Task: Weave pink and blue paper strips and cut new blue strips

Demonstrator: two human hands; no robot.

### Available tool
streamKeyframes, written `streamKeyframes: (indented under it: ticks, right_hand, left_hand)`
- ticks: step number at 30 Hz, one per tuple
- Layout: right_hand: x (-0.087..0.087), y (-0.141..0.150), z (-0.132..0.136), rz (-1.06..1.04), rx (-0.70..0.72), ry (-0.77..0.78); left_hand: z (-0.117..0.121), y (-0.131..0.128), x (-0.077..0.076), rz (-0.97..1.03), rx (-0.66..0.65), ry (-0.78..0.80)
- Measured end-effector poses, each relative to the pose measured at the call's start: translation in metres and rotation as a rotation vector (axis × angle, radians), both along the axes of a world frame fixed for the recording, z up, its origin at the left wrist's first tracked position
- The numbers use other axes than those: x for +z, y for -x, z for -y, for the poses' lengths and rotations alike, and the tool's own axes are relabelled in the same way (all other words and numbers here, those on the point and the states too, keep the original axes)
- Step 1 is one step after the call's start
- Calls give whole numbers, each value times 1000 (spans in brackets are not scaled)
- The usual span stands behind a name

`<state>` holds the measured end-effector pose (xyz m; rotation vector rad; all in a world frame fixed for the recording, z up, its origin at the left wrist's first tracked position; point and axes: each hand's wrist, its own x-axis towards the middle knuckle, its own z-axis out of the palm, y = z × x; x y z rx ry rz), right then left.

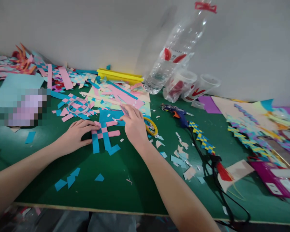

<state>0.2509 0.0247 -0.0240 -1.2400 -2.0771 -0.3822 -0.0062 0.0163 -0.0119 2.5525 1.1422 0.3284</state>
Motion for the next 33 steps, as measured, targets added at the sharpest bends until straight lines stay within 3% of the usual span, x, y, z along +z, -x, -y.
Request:
streamKeyframes:
  ticks: [6,11,15,24,33]
  right_hand:
    - [4,9,8,0,-41,10]
    - [12,28,29,92,301,-50]
    - [10,38,37,153,457,77]
    - [3,41,34,45,468,237]
    - [-3,44,28,66,541,114]
  left_hand:
    - [0,0,-1,-2,-13,-31]
    - [-1,0,-2,-21,-13,-68]
    - [-1,1,-3,-26,-15,-90]
    - [0,0,-1,7,-10,-26]
    - [0,1,-2,26,-14,-34]
